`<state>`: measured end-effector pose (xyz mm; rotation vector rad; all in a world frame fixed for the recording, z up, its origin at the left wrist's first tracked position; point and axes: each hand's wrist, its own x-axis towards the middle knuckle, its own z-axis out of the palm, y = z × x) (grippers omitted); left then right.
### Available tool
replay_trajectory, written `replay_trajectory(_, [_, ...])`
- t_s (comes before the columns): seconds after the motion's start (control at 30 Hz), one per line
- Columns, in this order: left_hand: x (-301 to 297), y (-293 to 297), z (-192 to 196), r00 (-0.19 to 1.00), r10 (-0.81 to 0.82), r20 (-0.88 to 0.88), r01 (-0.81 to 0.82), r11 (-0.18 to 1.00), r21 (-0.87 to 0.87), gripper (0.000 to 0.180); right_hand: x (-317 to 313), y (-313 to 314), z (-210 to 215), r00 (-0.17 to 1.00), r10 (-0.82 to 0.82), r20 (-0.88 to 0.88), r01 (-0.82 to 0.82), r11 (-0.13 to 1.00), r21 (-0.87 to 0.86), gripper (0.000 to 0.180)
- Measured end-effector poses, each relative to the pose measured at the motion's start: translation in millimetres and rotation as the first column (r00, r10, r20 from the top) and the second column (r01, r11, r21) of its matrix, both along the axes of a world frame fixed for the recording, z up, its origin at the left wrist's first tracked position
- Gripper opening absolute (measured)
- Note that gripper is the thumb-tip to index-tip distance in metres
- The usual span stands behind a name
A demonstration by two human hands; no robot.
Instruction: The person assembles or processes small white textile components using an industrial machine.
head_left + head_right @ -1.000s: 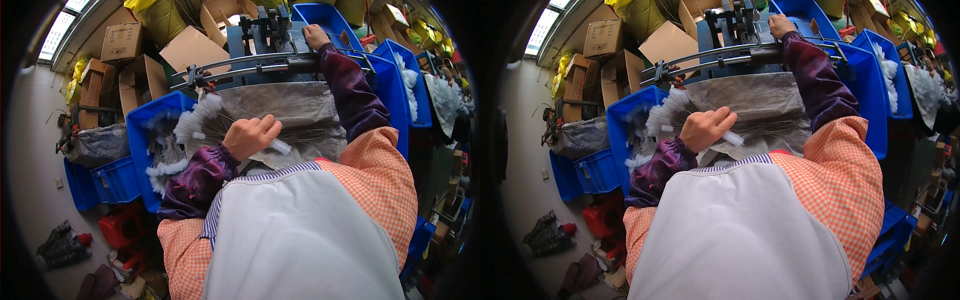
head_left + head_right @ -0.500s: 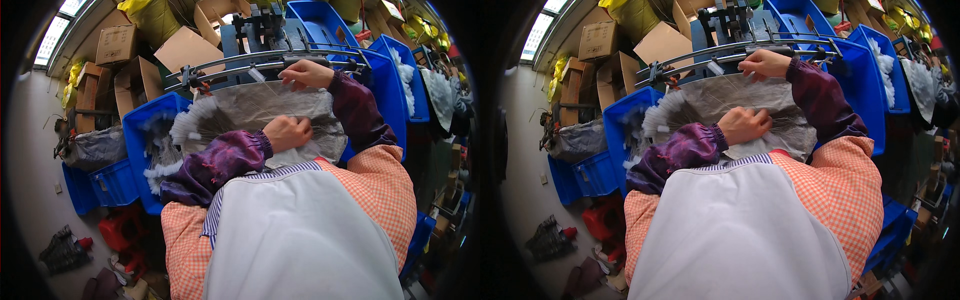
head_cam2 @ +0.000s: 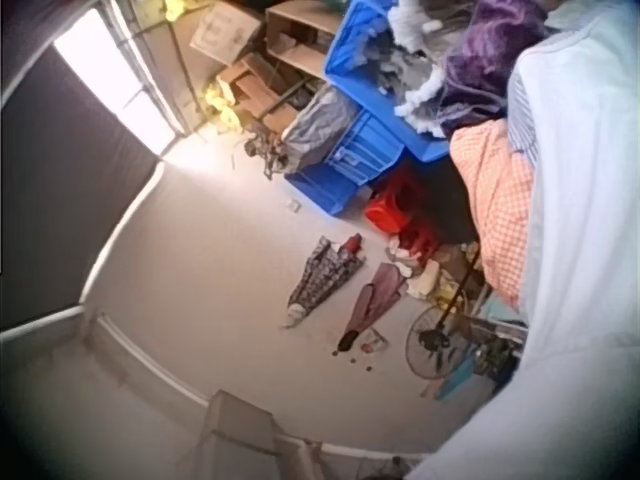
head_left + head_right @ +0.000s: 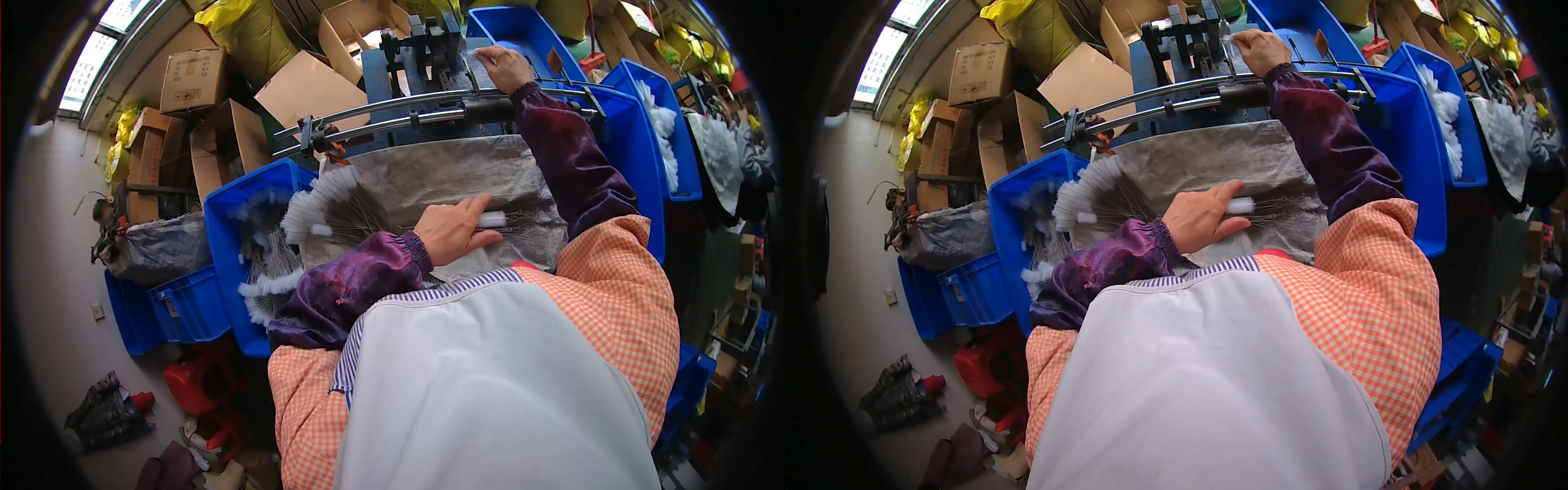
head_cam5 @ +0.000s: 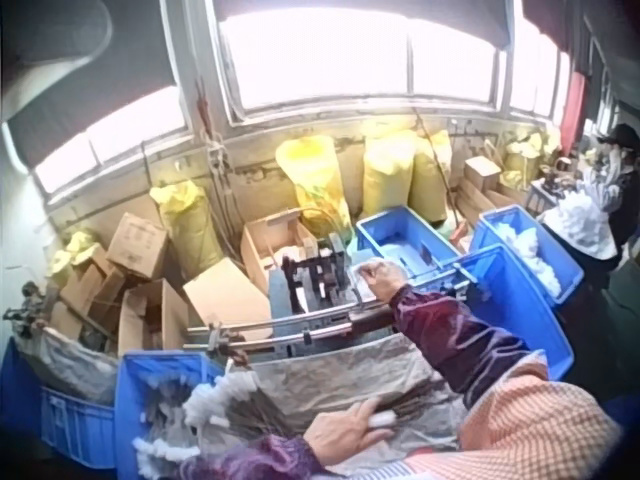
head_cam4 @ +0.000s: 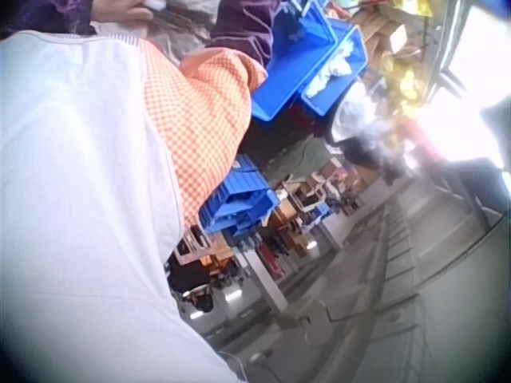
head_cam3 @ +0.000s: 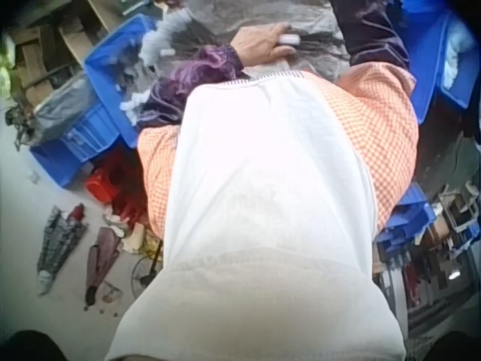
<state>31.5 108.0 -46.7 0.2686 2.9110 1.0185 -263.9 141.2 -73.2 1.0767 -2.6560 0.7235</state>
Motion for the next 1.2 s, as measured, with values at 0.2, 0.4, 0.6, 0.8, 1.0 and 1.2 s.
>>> replay_trajectory(0.2, [17.0, -23.2, -10.8, 0.967, 0.251, 0.051, -0.256, 0.947, 0.192, 0.032, -23.9, -19.0, -16.4, 0.986, -0.026, -0.167, 0.06, 0.978, 0.198, 0.02])
replay_trajectory(0.4, [24.5, -28.5, -19.7, 0.951, 0.302, 0.069, -0.309, 0.911, 0.273, 0.031, -22.5, -23.6, -21.5, 0.987, -0.035, -0.158, 0.069, 0.974, 0.216, 0.019])
replay_trajectory(0.6, [25.8, -29.4, -21.9, 0.95, 0.308, 0.058, -0.312, 0.911, 0.27, 0.03, -24.6, -23.6, -22.8, 0.994, -0.031, -0.109, 0.053, 0.976, 0.209, 0.02])
replay_trajectory(0.8, [26.3, -31.6, -19.9, 0.943, 0.324, 0.07, -0.33, 0.899, 0.288, 0.029, -25.7, -21.8, -21.6, 0.994, -0.042, -0.099, 0.063, 0.975, 0.215, 0.021])
replay_trajectory(1.0, [28.0, -31.4, -23.8, 0.946, 0.32, 0.049, -0.322, 0.916, 0.241, 0.026, -29.6, -22.7, -21.5, 0.998, -0.009, -0.062, 0.021, 0.98, 0.199, 0.02])
replay_trajectory(1.2, [27.2, -31.5, -24.3, 0.949, 0.311, 0.059, -0.316, 0.922, 0.225, 0.026, -34.2, -22.8, -21.6, 0.997, -0.067, -0.039, 0.076, 0.953, 0.294, 0.021])
